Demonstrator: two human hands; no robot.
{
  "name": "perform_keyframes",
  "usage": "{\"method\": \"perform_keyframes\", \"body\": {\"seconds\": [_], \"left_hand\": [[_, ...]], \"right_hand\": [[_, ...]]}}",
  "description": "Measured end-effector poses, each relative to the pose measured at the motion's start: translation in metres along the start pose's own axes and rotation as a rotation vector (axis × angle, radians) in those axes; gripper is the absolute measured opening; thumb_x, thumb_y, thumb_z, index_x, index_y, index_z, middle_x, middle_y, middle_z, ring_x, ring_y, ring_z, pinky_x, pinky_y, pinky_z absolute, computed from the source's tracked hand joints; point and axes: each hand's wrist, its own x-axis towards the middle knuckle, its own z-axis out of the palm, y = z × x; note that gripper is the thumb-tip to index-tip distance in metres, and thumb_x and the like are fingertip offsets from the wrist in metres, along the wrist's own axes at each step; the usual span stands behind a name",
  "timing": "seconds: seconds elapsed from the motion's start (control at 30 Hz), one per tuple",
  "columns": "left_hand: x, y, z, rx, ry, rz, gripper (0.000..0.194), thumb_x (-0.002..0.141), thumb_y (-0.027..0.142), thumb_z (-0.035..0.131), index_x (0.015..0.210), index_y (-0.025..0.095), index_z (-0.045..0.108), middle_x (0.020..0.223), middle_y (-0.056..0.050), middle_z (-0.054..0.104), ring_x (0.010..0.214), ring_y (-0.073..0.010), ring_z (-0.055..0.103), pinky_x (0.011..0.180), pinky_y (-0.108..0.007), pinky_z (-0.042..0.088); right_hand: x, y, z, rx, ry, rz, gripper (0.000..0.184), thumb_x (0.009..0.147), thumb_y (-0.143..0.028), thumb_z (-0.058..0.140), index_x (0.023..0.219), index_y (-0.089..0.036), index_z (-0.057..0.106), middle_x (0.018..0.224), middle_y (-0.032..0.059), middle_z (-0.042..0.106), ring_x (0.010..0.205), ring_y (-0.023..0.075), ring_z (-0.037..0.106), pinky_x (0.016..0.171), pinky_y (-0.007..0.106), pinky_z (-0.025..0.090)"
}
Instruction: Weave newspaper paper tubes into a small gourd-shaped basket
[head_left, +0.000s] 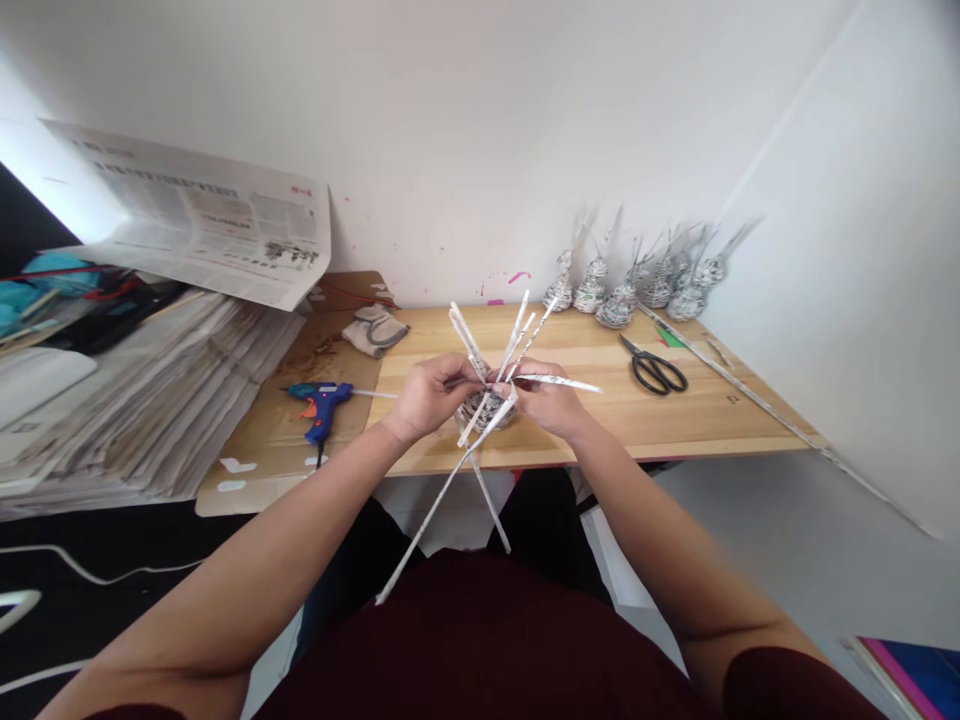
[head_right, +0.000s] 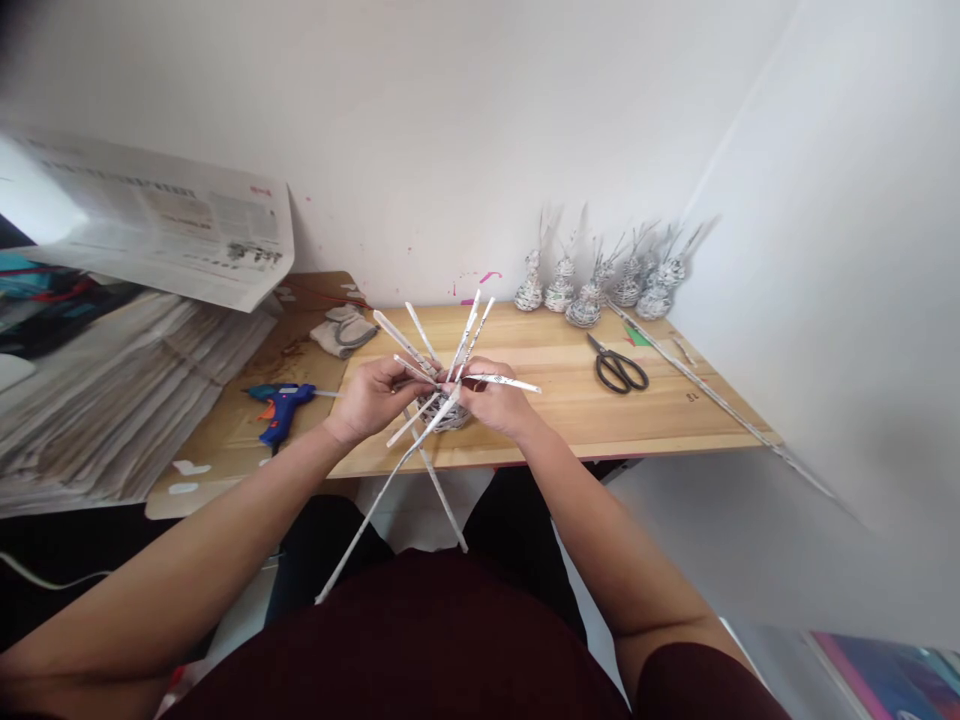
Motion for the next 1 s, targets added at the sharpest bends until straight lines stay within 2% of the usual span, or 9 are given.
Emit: {"method": "perform_keyframes", "body": {"seconds": [0.2,0.33,0.5,0.6,0.77,0.9,1.0], "left_hand": [[0.001,0.009,-0.001,0.083,0.017,0.054,0.009,0.082,0.018,0.066,0.074,0.017,0.07,0.102,-0.008,0.076,0.087,-0.0176,0.071,0.078,-0.028,0.055],[0.0,0.01,-0.001,0.123,0.031,0.048,0.008,0.083,0.022,0.068,0.077,0.018,0.071,0.1,-0.007,0.077,0.088,-0.0183,0.071,0.079,-0.029,0.056],[-0.001,0.001,0.005,-0.069,0.058,0.011,0.014,0.083,0.027,0.068,0.075,0.016,0.068,0.1,-0.011,0.077,0.089,-0.0198,0.073,0.078,-0.031,0.057],[0.0,-0.002,0.006,-0.162,0.041,-0.016,0.015,0.083,0.028,0.069,0.077,0.015,0.068,0.1,-0.011,0.076,0.088,-0.0194,0.072,0.077,-0.031,0.058],[0.004,0.0,0.003,-0.255,0.001,-0.098,0.02,0.078,0.032,0.076,0.077,0.014,0.066,0.092,-0.01,0.073,0.074,-0.0159,0.07,0.06,-0.024,0.056],[0.007,-0.002,0.004,-0.297,0.009,-0.169,0.027,0.073,0.032,0.079,0.074,0.016,0.056,0.08,-0.004,0.069,0.063,-0.0128,0.066,0.052,-0.022,0.055],[0.01,-0.005,0.006,-0.34,0.06,-0.22,0.042,0.066,0.028,0.082,0.079,0.02,0.043,0.074,0.002,0.064,0.06,-0.0125,0.067,0.05,-0.021,0.056]], "right_hand": [[-0.001,-0.003,0.0,-0.152,0.031,-0.076,0.018,0.078,-0.035,0.075,0.085,-0.019,0.078,0.086,0.007,0.073,0.073,0.0175,0.067,0.065,0.03,0.053],[-0.004,-0.008,0.003,-0.15,0.039,-0.09,0.019,0.078,-0.037,0.075,0.086,-0.02,0.079,0.089,0.0075,0.073,0.077,0.0187,0.067,0.068,0.031,0.054],[-0.005,-0.007,0.004,-0.125,0.045,-0.095,0.017,0.077,-0.032,0.074,0.089,-0.02,0.08,0.095,0.0085,0.072,0.086,0.0205,0.069,0.076,0.033,0.056],[-0.005,-0.004,0.003,-0.133,0.039,-0.091,0.02,0.075,-0.031,0.076,0.092,-0.02,0.08,0.095,0.0083,0.072,0.085,0.0201,0.069,0.075,0.032,0.056],[-0.005,0.001,0.005,-0.196,0.08,-0.138,0.023,0.072,-0.035,0.082,0.09,-0.021,0.08,0.091,0.0063,0.071,0.085,0.0198,0.067,0.079,0.034,0.055],[-0.005,0.003,0.008,-0.224,0.131,-0.169,0.021,0.075,-0.038,0.081,0.088,-0.022,0.078,0.091,0.006,0.069,0.084,0.0196,0.067,0.081,0.035,0.055],[-0.004,0.0,0.005,-0.251,0.111,-0.195,0.018,0.078,-0.038,0.078,0.087,-0.022,0.078,0.091,0.006,0.07,0.085,0.02,0.067,0.082,0.034,0.054]]}}
